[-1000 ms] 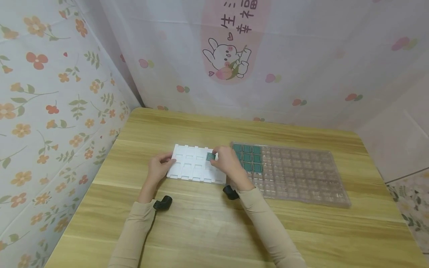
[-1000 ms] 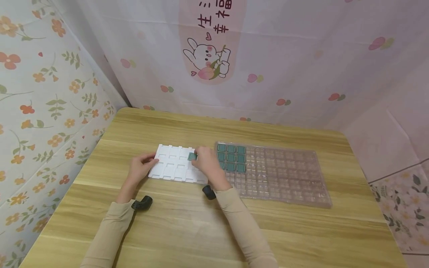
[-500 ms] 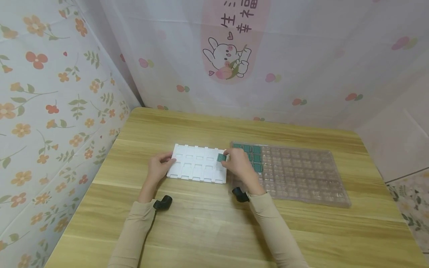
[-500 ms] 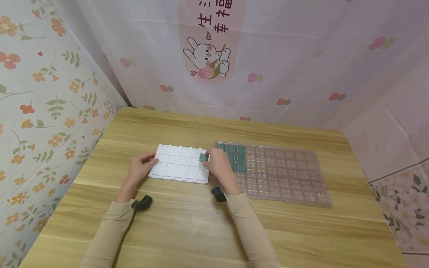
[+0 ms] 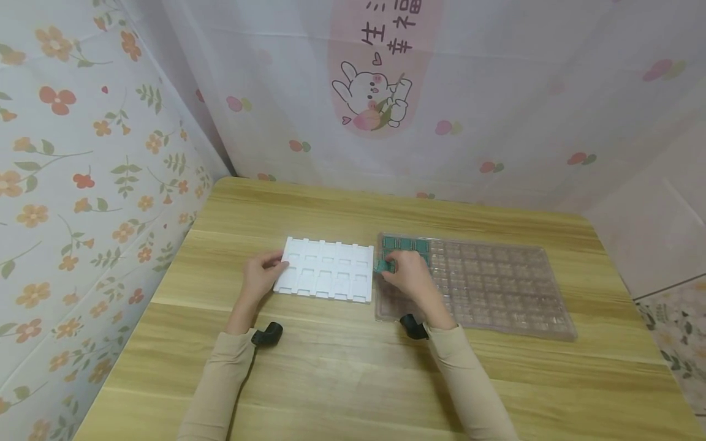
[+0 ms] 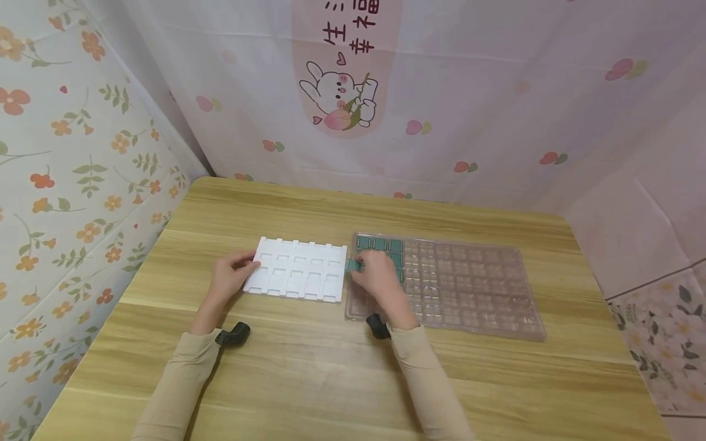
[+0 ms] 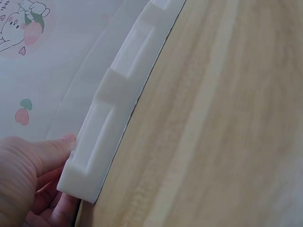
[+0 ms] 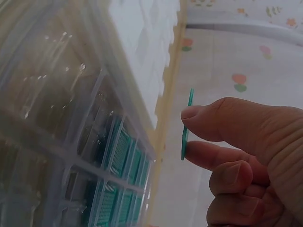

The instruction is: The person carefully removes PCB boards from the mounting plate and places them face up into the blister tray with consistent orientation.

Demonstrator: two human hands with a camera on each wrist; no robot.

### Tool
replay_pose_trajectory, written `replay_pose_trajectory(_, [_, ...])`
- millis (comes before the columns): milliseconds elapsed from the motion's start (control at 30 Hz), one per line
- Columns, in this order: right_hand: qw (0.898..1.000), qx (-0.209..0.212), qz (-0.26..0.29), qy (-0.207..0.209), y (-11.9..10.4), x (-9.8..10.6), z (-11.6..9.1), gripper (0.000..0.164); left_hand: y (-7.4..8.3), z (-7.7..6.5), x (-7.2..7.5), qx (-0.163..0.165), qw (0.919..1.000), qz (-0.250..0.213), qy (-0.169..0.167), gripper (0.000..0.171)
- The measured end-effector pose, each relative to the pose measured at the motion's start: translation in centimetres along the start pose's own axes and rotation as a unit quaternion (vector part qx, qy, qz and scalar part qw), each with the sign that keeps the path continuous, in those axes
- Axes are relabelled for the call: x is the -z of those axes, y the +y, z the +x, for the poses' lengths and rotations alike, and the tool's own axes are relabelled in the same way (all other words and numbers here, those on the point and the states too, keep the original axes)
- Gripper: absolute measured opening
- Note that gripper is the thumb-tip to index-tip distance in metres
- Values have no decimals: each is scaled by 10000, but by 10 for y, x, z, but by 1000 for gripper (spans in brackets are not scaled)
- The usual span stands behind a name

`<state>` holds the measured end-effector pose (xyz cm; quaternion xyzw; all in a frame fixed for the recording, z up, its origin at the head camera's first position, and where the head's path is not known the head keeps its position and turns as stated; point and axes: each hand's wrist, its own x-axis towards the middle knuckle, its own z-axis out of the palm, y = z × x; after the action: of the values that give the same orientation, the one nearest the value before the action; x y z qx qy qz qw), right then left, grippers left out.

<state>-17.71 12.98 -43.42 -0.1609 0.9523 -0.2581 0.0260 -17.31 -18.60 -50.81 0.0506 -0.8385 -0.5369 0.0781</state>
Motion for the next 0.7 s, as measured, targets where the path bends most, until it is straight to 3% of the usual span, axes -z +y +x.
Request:
replay_pose_trajectory(467, [9993,-61,-190,-302,21,4,-12,26,-1,0,-1,-94,9999,77,51,26])
replay_pose_trajectory(700, [9976,-128,-559,-395,30,7,-22,25,0,0,0,-3,10000,27,8,27])
